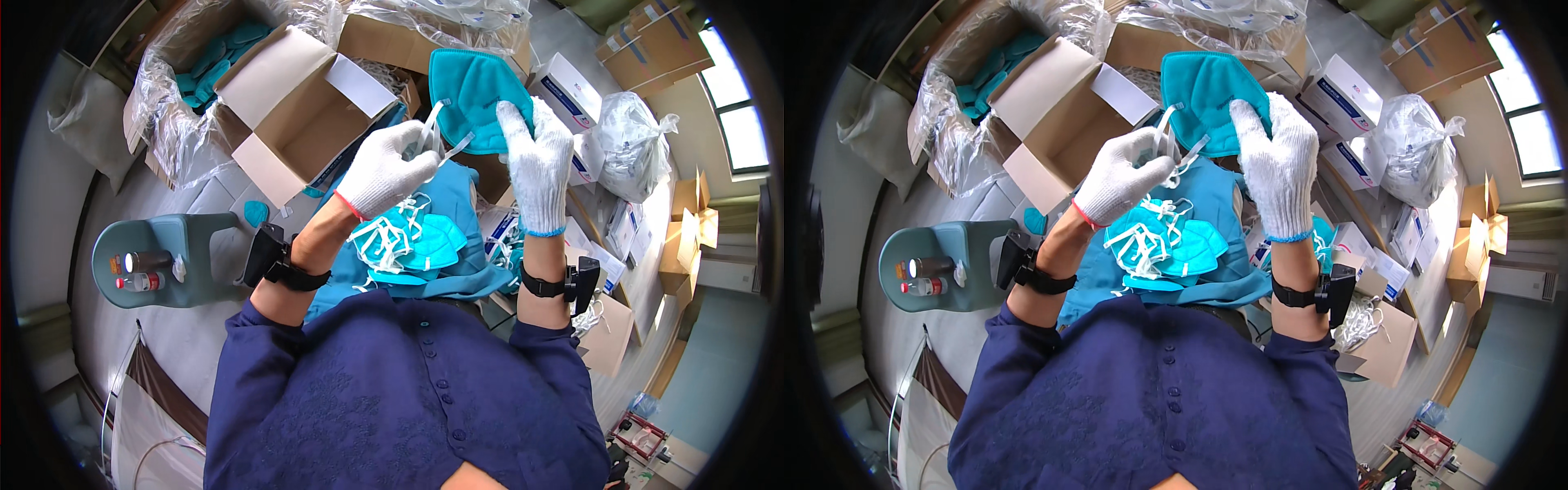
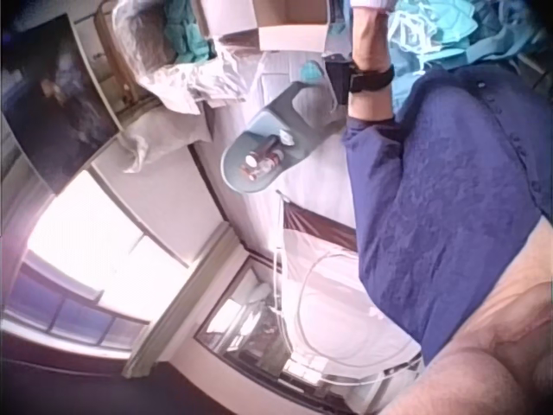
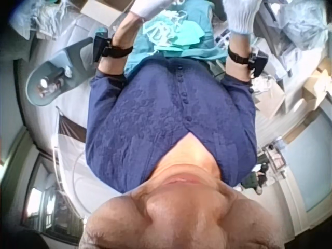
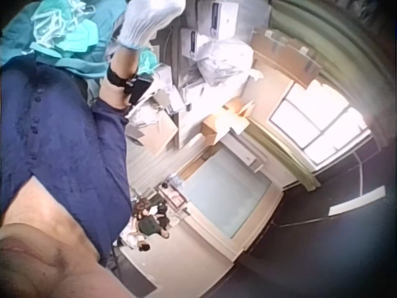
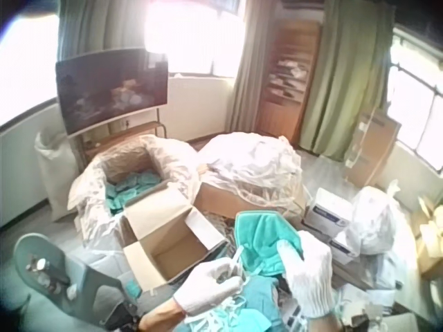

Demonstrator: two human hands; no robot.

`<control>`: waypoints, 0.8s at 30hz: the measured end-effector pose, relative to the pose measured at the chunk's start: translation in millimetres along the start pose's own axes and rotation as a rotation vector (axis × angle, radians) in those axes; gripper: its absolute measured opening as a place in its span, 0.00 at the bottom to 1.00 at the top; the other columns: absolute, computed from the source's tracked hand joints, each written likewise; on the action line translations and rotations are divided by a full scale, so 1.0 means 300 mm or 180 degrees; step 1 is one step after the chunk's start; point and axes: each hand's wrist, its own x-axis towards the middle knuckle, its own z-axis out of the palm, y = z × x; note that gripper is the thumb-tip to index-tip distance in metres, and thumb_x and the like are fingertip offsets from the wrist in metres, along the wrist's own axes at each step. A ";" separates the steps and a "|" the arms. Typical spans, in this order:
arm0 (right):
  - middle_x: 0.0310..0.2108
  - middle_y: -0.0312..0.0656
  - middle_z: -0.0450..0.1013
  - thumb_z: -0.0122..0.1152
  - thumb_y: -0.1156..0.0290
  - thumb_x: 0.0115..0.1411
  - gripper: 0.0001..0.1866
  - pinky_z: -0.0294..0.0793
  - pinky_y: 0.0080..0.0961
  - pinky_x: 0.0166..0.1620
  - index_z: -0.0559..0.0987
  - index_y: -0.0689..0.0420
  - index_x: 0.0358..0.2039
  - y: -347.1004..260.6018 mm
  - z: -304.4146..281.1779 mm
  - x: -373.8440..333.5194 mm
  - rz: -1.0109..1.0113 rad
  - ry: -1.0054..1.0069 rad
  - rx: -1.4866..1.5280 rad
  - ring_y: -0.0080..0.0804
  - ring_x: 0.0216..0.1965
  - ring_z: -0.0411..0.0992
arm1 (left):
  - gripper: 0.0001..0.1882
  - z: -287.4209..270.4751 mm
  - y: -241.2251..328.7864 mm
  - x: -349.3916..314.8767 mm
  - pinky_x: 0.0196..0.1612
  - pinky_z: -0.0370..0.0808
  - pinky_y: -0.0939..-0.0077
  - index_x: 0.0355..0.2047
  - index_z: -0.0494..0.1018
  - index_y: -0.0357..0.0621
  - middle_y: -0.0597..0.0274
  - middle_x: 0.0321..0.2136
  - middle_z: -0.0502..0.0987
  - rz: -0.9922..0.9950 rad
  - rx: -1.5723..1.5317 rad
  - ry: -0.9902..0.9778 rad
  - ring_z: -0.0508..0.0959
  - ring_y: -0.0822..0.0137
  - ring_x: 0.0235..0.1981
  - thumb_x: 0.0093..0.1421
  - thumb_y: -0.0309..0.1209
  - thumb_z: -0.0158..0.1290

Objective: Sort and organize medical face masks.

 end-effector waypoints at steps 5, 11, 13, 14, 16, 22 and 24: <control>0.22 0.37 0.77 0.60 0.66 0.62 0.12 0.71 0.16 0.21 0.80 0.65 0.36 0.026 0.003 -0.002 -0.0097 0.0048 -0.0090 0.19 0.20 0.73 | 0.24 0.029 0.007 0.001 0.31 0.73 0.81 0.49 0.68 0.34 0.63 0.26 0.76 -0.0256 0.0099 0.0984 0.74 0.77 0.27 0.55 0.32 0.60; 0.22 0.37 0.76 0.60 0.66 0.63 0.12 0.72 0.16 0.21 0.79 0.65 0.36 0.024 0.006 -0.005 -0.0073 0.0004 0.0021 0.19 0.20 0.74 | 0.17 0.059 0.004 -0.012 0.30 0.73 0.80 0.32 0.78 0.36 0.65 0.24 0.74 -0.0020 -0.0255 0.0918 0.73 0.77 0.25 0.51 0.38 0.66; 0.21 0.37 0.77 0.60 0.66 0.63 0.12 0.72 0.16 0.21 0.79 0.65 0.35 0.027 0.011 -0.007 -0.0039 -0.0005 0.0057 0.19 0.20 0.74 | 0.18 0.060 -0.009 -0.005 0.29 0.72 0.80 0.33 0.78 0.36 0.65 0.24 0.74 -0.0106 -0.0071 0.0731 0.72 0.78 0.25 0.51 0.39 0.66; 0.21 0.37 0.77 0.60 0.67 0.63 0.12 0.72 0.16 0.21 0.79 0.65 0.35 0.029 0.014 -0.008 -0.0010 -0.0013 0.0084 0.19 0.20 0.74 | 0.18 0.062 -0.020 0.001 0.28 0.71 0.80 0.33 0.79 0.36 0.66 0.24 0.74 -0.0185 0.0104 0.0543 0.72 0.78 0.25 0.52 0.40 0.66; 0.21 0.37 0.77 0.59 0.67 0.63 0.12 0.72 0.16 0.21 0.79 0.65 0.34 0.031 0.015 -0.009 0.0020 -0.0031 0.0147 0.19 0.20 0.74 | 0.16 0.069 -0.025 0.007 0.27 0.70 0.81 0.31 0.79 0.37 0.68 0.26 0.75 -0.0184 0.0060 0.0447 0.71 0.78 0.24 0.53 0.39 0.64; 0.22 0.43 0.76 0.60 0.66 0.62 0.13 0.72 0.23 0.26 0.79 0.65 0.33 0.048 0.009 -0.015 0.0261 -0.0076 0.0177 0.28 0.22 0.74 | 0.11 0.056 -0.039 0.006 0.32 0.70 0.82 0.32 0.78 0.38 0.67 0.28 0.77 -0.0450 -0.0622 -0.0056 0.72 0.77 0.27 0.59 0.36 0.56; 0.22 0.48 0.75 0.61 0.64 0.60 0.15 0.72 0.30 0.30 0.78 0.66 0.31 0.052 0.012 -0.019 0.0428 -0.0126 0.0311 0.37 0.23 0.74 | 0.10 0.051 -0.061 0.007 0.34 0.70 0.82 0.34 0.76 0.39 0.66 0.28 0.77 -0.0506 -0.1247 -0.0206 0.72 0.78 0.29 0.61 0.34 0.52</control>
